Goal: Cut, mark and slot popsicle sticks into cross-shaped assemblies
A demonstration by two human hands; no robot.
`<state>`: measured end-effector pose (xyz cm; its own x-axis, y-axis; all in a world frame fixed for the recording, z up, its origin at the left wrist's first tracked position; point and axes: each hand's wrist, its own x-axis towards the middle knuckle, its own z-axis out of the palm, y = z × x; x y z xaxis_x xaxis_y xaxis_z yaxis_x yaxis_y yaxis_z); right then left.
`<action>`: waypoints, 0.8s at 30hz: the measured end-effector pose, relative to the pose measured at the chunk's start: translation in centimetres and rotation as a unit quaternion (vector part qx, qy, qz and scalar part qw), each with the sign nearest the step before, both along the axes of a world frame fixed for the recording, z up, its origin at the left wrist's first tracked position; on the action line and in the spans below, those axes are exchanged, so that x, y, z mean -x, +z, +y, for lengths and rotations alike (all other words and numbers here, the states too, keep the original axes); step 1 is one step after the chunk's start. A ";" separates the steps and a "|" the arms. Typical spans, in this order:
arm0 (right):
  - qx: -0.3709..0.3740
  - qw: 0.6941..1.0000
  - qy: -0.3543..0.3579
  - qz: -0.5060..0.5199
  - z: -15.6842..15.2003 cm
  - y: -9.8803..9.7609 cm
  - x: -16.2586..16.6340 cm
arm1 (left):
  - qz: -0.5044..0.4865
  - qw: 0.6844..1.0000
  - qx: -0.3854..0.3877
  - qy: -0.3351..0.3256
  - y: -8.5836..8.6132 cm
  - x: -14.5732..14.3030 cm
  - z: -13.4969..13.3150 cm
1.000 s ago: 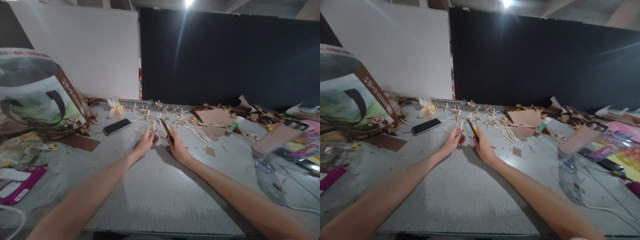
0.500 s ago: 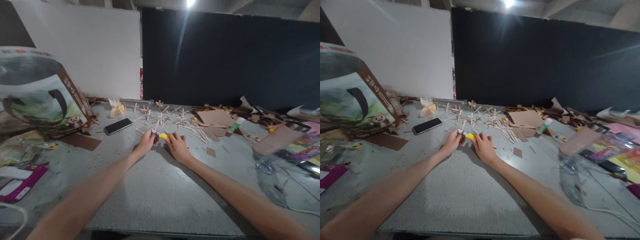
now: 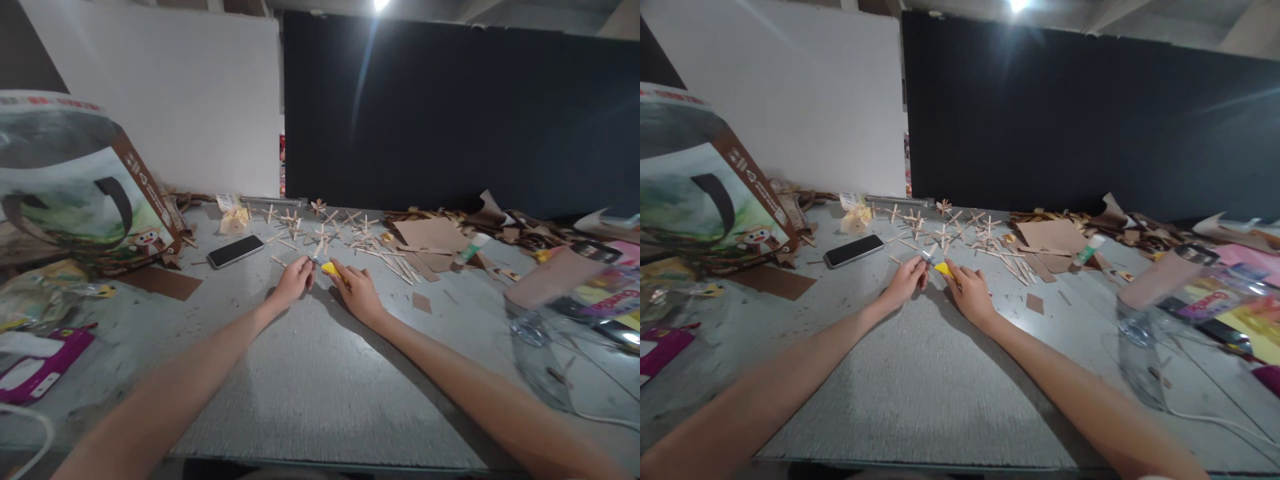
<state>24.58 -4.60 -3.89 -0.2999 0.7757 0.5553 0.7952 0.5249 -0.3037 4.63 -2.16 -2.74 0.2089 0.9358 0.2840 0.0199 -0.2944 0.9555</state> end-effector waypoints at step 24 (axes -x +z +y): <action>0.004 1.000 -0.018 0.012 -0.3 0.3 0.1 | -0.017 1.000 0.007 -0.003 -0.1 0.1 0.3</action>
